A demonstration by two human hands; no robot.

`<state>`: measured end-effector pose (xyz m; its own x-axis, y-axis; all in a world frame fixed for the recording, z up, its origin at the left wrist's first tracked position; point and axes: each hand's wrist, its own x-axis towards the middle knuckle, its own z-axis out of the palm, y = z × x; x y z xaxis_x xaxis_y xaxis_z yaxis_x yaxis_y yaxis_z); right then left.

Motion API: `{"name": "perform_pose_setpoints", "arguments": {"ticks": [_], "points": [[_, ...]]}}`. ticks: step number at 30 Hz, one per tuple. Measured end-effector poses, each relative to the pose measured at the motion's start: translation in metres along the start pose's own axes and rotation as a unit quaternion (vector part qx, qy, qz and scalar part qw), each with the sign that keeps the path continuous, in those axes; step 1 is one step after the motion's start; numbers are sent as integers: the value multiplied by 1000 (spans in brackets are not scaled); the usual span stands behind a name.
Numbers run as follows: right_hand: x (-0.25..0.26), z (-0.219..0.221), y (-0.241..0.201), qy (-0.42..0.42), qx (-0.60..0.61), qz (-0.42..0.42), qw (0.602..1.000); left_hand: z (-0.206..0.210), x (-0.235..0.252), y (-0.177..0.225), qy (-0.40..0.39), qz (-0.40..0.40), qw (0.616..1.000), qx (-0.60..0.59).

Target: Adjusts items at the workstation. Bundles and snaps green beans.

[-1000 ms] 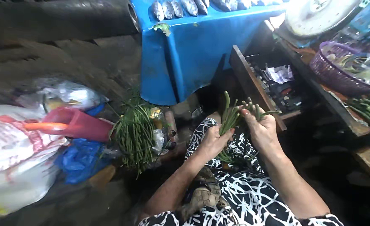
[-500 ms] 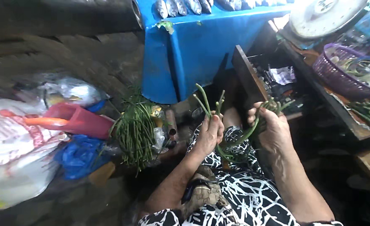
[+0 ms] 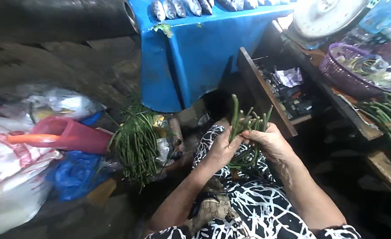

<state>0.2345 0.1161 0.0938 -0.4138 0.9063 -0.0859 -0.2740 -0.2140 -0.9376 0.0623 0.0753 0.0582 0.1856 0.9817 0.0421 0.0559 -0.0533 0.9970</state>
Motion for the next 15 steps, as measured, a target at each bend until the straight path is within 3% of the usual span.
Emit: {"name": "perform_pose_setpoints", "arguments": {"ticks": [4,11,15], "points": [[0,-1,1,-16,-11,-23,1000,-2,0,8,-36,-17,999,31],[-1,-8,-11,51,-54,-112,991,0,1,6,-40,6,997,-58],[4,-17,-10,132,-98,-146,976,-1,2,4,-58,-16,995,-80]]}}
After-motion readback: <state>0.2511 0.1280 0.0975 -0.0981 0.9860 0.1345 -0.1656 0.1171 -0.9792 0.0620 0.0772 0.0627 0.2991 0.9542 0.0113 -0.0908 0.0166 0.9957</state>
